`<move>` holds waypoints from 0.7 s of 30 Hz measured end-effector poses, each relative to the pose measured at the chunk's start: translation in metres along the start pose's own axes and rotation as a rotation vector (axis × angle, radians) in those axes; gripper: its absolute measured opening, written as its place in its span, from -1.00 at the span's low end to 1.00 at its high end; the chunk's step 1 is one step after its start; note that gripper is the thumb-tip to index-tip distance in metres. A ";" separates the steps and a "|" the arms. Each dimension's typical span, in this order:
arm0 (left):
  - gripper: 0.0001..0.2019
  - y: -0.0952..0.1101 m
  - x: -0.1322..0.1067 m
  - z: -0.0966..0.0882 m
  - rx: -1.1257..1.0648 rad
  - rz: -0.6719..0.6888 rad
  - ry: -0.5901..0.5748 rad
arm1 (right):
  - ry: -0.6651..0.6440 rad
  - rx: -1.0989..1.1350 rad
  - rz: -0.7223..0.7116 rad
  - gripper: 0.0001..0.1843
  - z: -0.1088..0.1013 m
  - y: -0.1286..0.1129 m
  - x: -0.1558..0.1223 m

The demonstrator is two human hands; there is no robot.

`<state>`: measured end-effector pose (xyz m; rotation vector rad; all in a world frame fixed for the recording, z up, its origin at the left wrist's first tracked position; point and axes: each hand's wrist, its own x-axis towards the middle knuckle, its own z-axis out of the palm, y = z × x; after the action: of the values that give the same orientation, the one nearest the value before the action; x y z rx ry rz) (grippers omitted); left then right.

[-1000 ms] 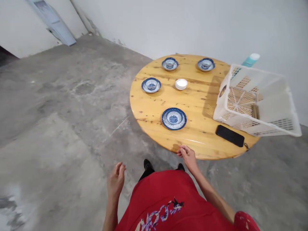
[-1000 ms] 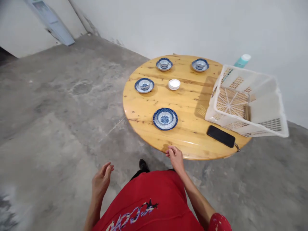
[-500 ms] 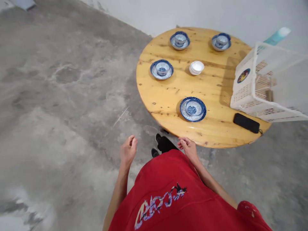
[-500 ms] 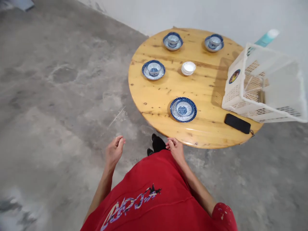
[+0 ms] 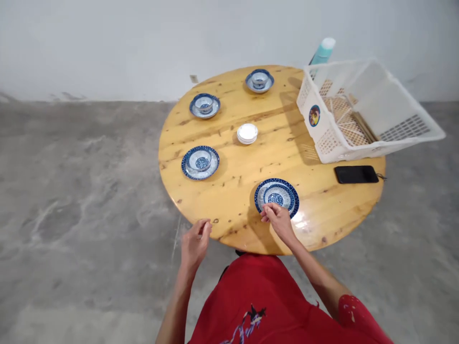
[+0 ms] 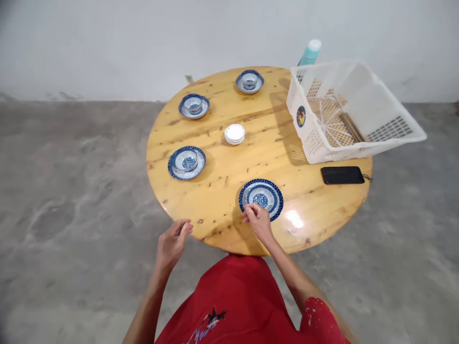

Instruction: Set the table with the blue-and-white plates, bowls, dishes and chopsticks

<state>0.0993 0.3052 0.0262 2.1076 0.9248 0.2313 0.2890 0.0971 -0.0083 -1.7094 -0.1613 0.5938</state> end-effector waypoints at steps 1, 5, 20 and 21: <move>-0.71 0.005 0.016 -0.004 0.002 0.019 -0.007 | 0.015 -0.004 0.005 -0.66 0.003 -0.008 0.010; -0.73 0.028 0.081 -0.013 0.002 0.108 -0.037 | 0.004 -0.022 0.040 -0.68 0.007 -0.049 0.047; -0.76 0.094 0.310 0.025 -0.061 0.388 -0.282 | 0.359 -0.417 0.051 -0.85 0.032 -0.084 0.257; -0.76 0.092 0.319 0.027 -0.062 0.393 -0.310 | 0.372 -0.471 0.074 -0.84 0.036 -0.086 0.269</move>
<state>0.3890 0.4696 0.0309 2.1738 0.3159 0.1243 0.5212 0.2620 -0.0105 -2.2590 0.0335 0.2920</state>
